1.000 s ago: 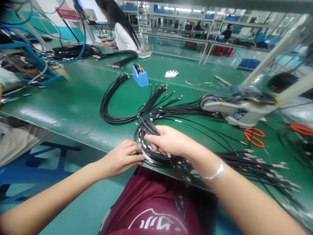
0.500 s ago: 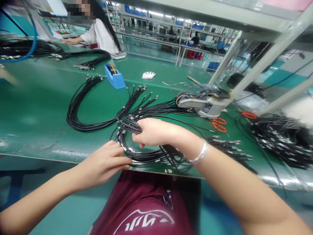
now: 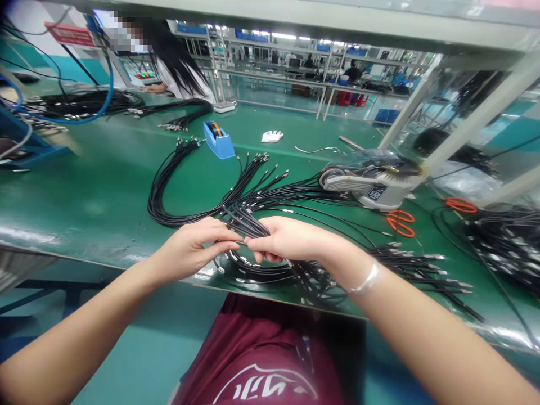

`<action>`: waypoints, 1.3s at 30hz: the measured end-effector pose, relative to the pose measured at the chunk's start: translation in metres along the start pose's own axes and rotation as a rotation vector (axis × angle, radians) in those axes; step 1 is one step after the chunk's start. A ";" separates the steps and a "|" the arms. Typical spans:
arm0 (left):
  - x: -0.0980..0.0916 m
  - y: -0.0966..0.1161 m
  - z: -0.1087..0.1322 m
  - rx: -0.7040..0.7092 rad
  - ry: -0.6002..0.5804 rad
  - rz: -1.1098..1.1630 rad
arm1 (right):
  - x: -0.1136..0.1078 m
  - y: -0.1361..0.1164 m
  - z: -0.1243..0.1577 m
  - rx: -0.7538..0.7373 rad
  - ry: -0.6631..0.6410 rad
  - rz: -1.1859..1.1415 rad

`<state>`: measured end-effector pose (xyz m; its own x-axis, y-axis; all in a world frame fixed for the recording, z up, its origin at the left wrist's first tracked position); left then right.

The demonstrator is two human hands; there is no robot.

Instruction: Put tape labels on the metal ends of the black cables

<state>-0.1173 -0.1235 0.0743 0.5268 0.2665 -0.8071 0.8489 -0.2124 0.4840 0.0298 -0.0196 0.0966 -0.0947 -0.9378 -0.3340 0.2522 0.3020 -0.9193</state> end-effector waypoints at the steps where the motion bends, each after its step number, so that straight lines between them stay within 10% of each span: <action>1: -0.001 -0.005 0.002 -0.011 -0.022 -0.004 | 0.001 0.000 0.000 0.027 0.010 0.051; 7: -0.007 -0.060 0.015 -0.046 -0.045 -0.107 | 0.004 0.005 -0.002 0.097 0.067 0.101; 13: -0.004 -0.075 0.057 -0.278 0.421 -0.303 | -0.004 0.008 0.001 0.129 0.164 0.176; 20: 0.045 -0.023 0.079 0.079 0.119 -0.269 | 0.012 0.005 -0.005 0.095 0.120 -0.066; 28: 0.021 0.005 0.018 0.174 0.176 -0.134 | 0.014 0.011 -0.010 -0.067 0.149 -0.011; 39: -0.008 -0.049 0.014 0.175 0.131 -0.187 | 0.017 0.006 -0.009 0.066 0.090 -0.063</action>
<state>-0.1638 -0.1287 0.0527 0.3722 0.4330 -0.8210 0.9177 -0.3038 0.2559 0.0211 -0.0318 0.0833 -0.1975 -0.9345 -0.2962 0.3059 0.2283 -0.9243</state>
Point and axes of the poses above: each hand's wrist, its own z-axis away from the middle knuckle, its own x-axis out of the palm, y = z × x, the point moved 3 cm from there along -z, towards the middle knuckle, and after that the axes turned 8 degrees about -x, right-handed, at the moved point
